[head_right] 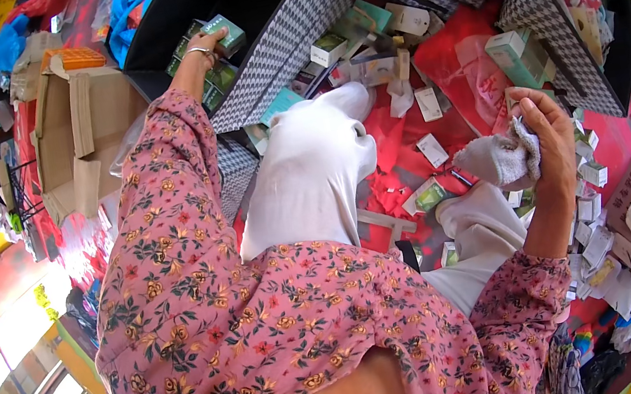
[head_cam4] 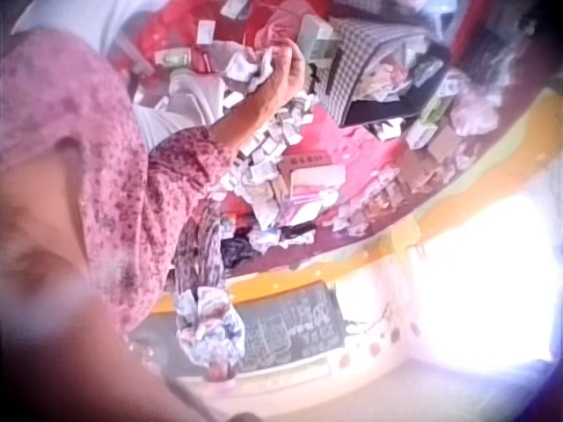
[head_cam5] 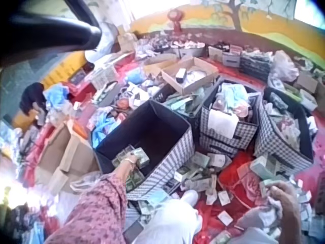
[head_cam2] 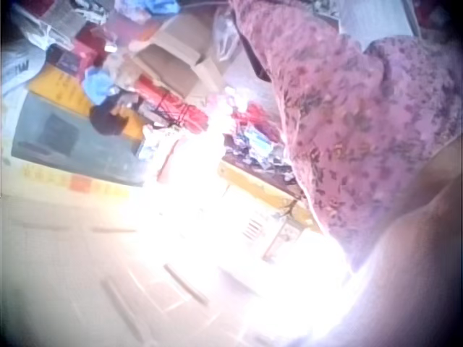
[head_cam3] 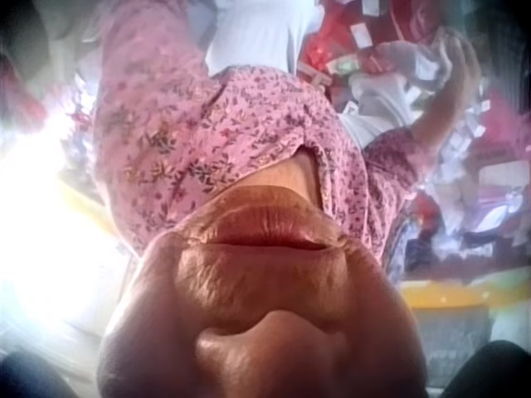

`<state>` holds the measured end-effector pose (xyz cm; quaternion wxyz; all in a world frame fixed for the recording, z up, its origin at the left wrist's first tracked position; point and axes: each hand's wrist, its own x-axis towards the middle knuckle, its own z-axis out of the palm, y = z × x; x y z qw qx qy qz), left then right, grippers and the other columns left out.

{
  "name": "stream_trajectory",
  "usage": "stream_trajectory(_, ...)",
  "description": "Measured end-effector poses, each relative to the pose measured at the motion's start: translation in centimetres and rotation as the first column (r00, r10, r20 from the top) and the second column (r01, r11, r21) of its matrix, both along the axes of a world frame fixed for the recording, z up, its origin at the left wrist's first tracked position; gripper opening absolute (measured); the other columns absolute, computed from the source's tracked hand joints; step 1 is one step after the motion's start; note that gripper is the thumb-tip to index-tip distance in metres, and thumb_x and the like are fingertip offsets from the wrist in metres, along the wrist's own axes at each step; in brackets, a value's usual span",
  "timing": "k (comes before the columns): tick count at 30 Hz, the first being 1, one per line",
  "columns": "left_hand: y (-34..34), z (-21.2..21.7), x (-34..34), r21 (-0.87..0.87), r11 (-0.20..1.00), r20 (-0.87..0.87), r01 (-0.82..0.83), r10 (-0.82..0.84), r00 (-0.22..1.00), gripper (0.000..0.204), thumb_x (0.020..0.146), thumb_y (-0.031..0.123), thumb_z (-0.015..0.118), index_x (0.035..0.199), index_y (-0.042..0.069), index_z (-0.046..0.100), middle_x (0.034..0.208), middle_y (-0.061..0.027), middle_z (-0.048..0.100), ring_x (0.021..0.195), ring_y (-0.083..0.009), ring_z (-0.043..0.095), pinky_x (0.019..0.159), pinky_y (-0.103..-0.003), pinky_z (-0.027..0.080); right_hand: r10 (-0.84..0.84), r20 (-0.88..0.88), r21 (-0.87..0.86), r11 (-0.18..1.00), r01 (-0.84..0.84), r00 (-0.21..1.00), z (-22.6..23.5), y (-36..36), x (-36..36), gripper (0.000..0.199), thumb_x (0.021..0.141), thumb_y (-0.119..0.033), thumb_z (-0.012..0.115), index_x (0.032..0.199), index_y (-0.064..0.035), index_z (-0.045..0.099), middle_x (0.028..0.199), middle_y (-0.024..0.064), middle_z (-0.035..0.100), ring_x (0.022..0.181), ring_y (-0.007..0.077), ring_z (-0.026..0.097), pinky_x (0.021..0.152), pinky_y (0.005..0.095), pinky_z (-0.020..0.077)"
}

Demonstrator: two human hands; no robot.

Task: The person picks up small boxes from a pile, wipes them with a cloth, and organizes them into a black storage bin while sitting on a floor cluttered with packaging materials.

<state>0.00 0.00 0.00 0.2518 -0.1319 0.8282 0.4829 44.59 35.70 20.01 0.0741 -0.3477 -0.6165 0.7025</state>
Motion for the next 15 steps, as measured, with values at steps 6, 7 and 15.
stream_trajectory(6,-0.8,0.8,-0.6,-0.74,0.629,-0.073,0.239,-0.428,0.901,0.043,0.075,0.025,0.063,0.108,-0.001,0.055,0.1,-0.0193,0.061,0.091,-0.0341,0.06,0.076,-0.038,0.05,-0.016,-0.019,-0.054,0.998,0.015,1.0,0.1,-0.8,-1.0,0.023,0.086,-0.016,0.055,0.102,0.0006,0.057,0.073,-0.0009,0.057,0.058,0.0022,0.051,0.052,0.0142,0.0396)
stream_trajectory(7,-0.8,0.4,-0.5,-0.789,0.58,-0.112,0.202,-0.459,0.881,0.042,0.075,0.024,0.062,0.108,-0.001,0.055,0.103,-0.0187,0.059,0.093,-0.0344,0.059,0.078,-0.038,0.049,-0.01,-0.014,-0.053,0.999,0.009,1.0,0.0,-0.8,-0.9,0.023,0.086,-0.016,0.055,0.102,0.0005,0.057,0.073,-0.0009,0.057,0.058,0.0023,0.051,0.052,0.0142,0.0397)
stream_trajectory(15,0.2,1.4,3.2,-0.904,0.126,0.042,0.408,-0.925,0.379,0.029,0.079,0.024,0.058,0.101,0.007,0.054,0.114,-0.0157,0.044,0.109,-0.0332,0.044,0.081,-0.041,0.047,-0.028,-0.01,-0.035,0.999,0.028,1.0,-0.3,-0.6,-0.6,0.021,0.085,-0.015,0.056,0.1,-0.0002,0.057,0.074,-0.0015,0.057,0.059,0.0026,0.051,0.053,0.0143,0.0399)
